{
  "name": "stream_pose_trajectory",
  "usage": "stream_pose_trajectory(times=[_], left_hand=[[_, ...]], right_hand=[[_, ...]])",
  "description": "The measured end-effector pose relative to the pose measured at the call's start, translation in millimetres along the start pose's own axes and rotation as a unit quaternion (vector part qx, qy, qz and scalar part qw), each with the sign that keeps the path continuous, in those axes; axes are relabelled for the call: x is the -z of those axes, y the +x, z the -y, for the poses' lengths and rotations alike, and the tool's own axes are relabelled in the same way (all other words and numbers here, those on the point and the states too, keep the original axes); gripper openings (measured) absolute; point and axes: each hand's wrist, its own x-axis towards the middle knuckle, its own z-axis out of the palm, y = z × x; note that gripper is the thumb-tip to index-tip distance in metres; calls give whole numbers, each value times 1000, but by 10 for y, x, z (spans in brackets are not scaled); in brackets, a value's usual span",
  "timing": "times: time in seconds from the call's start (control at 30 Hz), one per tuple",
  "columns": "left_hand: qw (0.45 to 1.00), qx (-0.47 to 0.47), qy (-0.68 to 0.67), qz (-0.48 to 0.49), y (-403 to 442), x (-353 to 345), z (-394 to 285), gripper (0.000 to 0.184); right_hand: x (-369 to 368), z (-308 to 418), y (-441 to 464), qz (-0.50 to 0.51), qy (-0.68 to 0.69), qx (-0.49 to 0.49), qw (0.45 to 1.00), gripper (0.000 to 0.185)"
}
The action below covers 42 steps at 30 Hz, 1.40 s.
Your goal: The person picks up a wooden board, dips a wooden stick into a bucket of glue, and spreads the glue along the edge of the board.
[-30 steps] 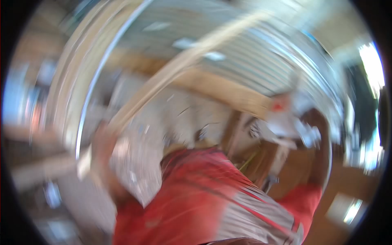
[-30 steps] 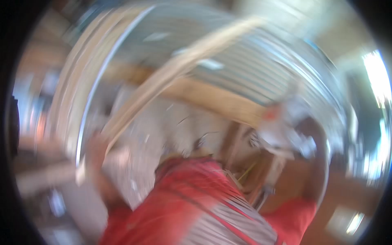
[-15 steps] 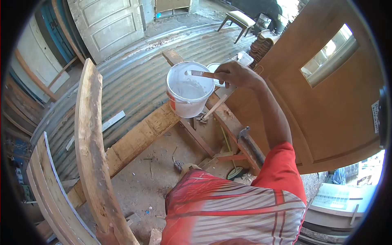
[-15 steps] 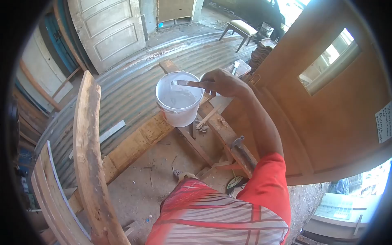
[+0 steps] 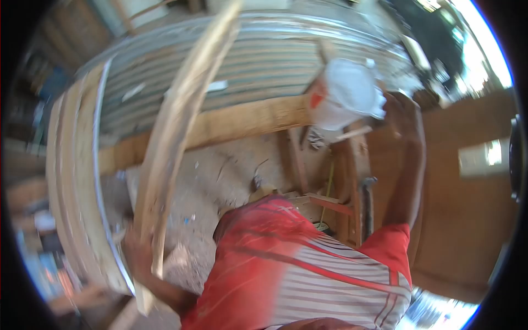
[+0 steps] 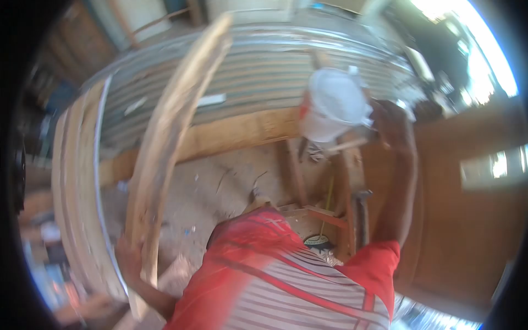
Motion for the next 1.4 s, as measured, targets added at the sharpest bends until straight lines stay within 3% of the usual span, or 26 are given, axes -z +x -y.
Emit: stream_pose_trajectory(times=[0.03, 0.07, 0.2, 0.23, 0.27, 0.3, 0.33, 0.4, 0.57, 0.6, 0.7, 0.83, 1.07, 1.2, 1.4], left_hand=[[1000, 12, -12, 5, -8, 113, -135, 56], [999, 17, -29, 9, -8, 185, -293, 53], [997, 27, -59, 27, -30, 250, -345, 47], [996, 38, -74, 42, -15, 272, -377, 46], [996, 34, -72, 40, -9, 267, -340, 47], [996, 30, -70, 38, -12, 245, -304, 48], [997, 26, -68, 36, -17, 230, -286, 49], [997, 31, -65, 28, -32, 232, -290, 50], [993, 33, -98, 48, 7, 176, -158, 52], [993, 36, -100, 47, -6, 185, -179, 51], [995, 27, -85, 41, -13, 199, -182, 50], [996, 28, -72, 37, -3, 222, -190, 47], [998, 5, -62, 23, 34, 271, -176, 47], [998, 6, -60, 32, 79, 305, -139, 48], [996, -30, -70, 57, 147, 286, 214, 48]], right_hand=[[-118, 88, 28, 15, 28, 12, 999, 33], [-156, 411, 32, 44, 104, -107, 988, 32], [-859, 852, 65, 134, 330, 27, 934, 37], [-1020, 1016, 141, 167, 262, 43, 950, 39], [-1207, 1284, 131, 201, 288, 32, 936, 39], [-1502, 1484, 99, 216, 389, 24, 895, 45], [-1806, 1467, 193, 251, 405, 78, 876, 47], [-2119, 1835, 250, 288, 344, 83, 890, 44], [-2598, 2266, 457, 153, 115, 260, 946, 39], [-2610, 2326, 455, 111, 64, 302, 945, 39], [-2657, 2377, 314, 112, 12, 384, 917, 41], [-2561, 2539, 144, 105, -1, 411, 906, 44], [-2592, 2423, 474, 57, -92, 353, 929, 51], [-2670, 2544, 99, 71, -39, 436, 896, 51], [-2625, 2473, 442, 31, -60, 352, 934, 51]])
